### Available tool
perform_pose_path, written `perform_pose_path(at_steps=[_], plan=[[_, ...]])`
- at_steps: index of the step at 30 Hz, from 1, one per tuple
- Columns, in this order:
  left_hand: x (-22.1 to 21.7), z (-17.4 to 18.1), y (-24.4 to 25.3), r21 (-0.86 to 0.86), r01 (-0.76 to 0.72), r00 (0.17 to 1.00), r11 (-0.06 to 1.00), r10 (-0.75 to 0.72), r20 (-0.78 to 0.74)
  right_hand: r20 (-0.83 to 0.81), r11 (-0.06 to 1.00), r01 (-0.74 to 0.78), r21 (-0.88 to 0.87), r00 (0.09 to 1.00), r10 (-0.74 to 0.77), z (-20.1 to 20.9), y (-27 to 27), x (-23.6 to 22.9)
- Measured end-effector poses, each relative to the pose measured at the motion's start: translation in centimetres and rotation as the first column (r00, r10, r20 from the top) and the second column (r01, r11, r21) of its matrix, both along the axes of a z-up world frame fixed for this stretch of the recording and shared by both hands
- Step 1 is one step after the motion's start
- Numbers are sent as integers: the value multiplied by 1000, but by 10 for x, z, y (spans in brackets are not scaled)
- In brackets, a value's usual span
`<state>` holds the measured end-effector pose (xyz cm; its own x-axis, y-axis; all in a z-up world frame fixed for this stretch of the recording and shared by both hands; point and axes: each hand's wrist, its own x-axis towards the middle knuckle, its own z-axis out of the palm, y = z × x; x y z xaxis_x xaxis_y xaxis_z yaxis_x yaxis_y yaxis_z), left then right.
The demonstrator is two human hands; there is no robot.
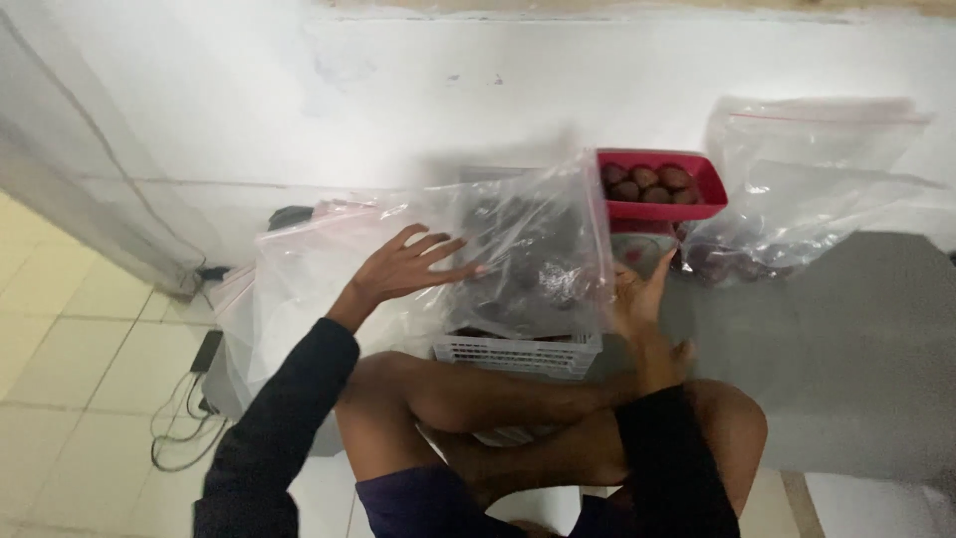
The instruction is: Packing snake fruits into plastic bags after weighing them on a scale.
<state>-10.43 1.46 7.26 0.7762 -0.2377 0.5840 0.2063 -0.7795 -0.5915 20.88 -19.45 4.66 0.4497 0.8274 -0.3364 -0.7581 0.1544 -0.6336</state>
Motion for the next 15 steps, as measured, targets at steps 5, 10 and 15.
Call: perform_pose_path(at_steps=[5,10,15], plan=[[-8,-11,21,84,165,929,983,-127,-347,799,970,-67,-233,556,231,-80,12,51],[0,22,57,233,-144,861,962,238,-450,760,994,-34,-100,642,98,-64,9,17],[36,18,22,-151,-488,851,859,507,135,607,992,23,-127,792,59,-28,-1,-9]])
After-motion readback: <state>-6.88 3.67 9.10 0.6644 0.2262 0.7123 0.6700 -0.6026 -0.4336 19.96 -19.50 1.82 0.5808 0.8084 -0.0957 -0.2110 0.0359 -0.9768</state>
